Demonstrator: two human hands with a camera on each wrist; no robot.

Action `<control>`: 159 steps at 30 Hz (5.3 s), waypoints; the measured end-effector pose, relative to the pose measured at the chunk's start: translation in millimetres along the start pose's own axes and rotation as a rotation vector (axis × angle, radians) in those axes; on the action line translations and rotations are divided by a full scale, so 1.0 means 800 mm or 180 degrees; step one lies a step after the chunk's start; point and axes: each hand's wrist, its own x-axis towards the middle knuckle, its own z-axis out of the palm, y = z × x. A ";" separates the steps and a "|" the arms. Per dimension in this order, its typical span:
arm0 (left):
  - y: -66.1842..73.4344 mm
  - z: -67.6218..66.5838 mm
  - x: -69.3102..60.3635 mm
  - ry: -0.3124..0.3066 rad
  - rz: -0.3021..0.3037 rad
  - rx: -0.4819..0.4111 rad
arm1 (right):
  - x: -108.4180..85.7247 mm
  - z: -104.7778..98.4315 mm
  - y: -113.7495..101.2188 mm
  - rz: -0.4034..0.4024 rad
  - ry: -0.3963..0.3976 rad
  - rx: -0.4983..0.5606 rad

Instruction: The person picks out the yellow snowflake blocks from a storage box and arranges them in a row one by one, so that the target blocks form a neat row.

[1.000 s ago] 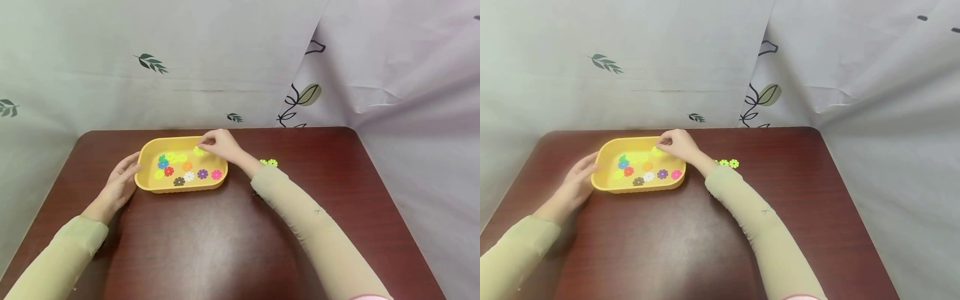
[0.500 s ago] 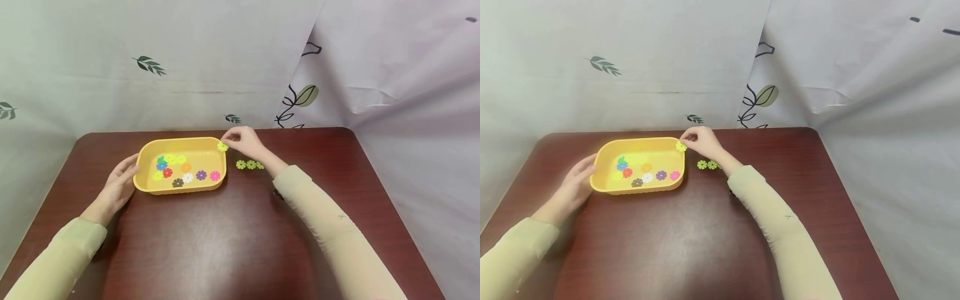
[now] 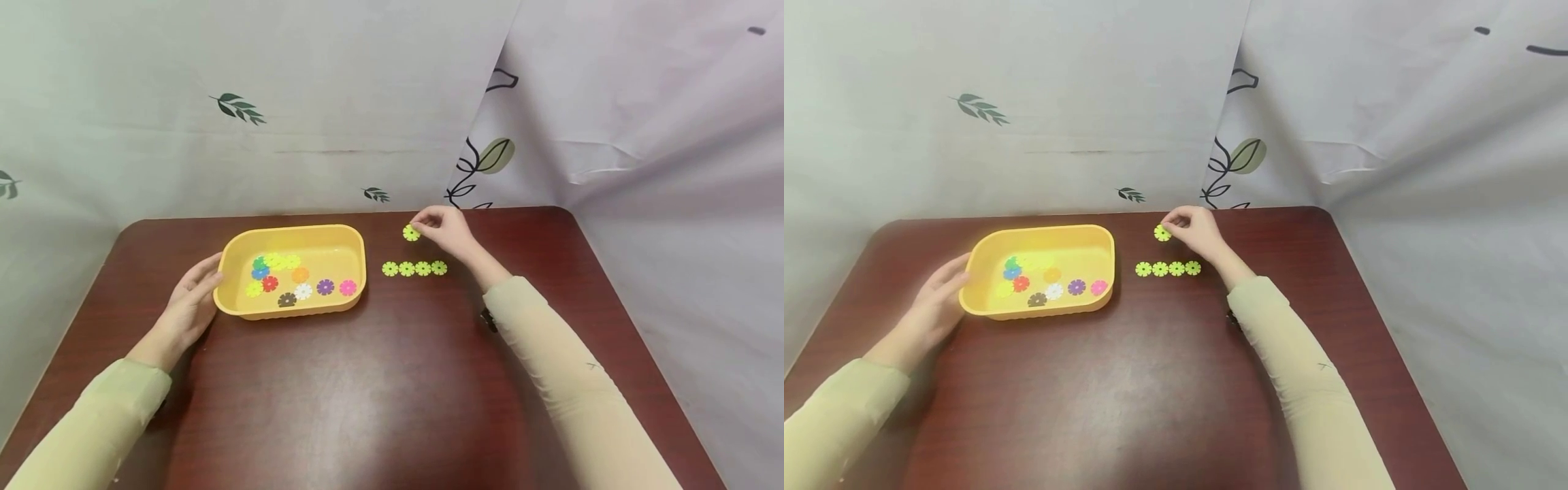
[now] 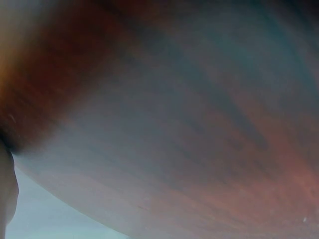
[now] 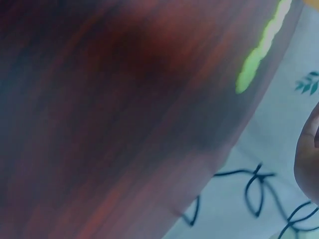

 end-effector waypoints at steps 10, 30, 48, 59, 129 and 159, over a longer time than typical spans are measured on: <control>0.000 -0.001 -0.001 -0.0022 -0.0009 -0.0024 | -0.025 -0.046 0.047 0.0179 0.0125 -0.0102; 0.003 0.003 -0.002 -0.0004 -0.0021 0.0005 | -0.055 -0.064 0.085 0.0571 -0.0474 -0.0566; 0.002 0.002 -0.002 -0.0054 0.0033 -0.0003 | -0.064 -0.054 0.085 0.0301 -0.0568 -0.0799; 0.002 0.004 -0.003 -0.0011 0.0031 0.0031 | -0.065 -0.052 0.084 0.0267 -0.0541 -0.0832; -0.003 0.011 -0.002 0.0073 0.0001 0.0073 | 0.059 0.156 -0.144 -0.0588 -0.1339 -0.0078; -0.001 0.014 -0.005 0.0005 0.0064 0.0005 | 0.050 0.269 -0.170 -0.0827 -0.1837 -0.0269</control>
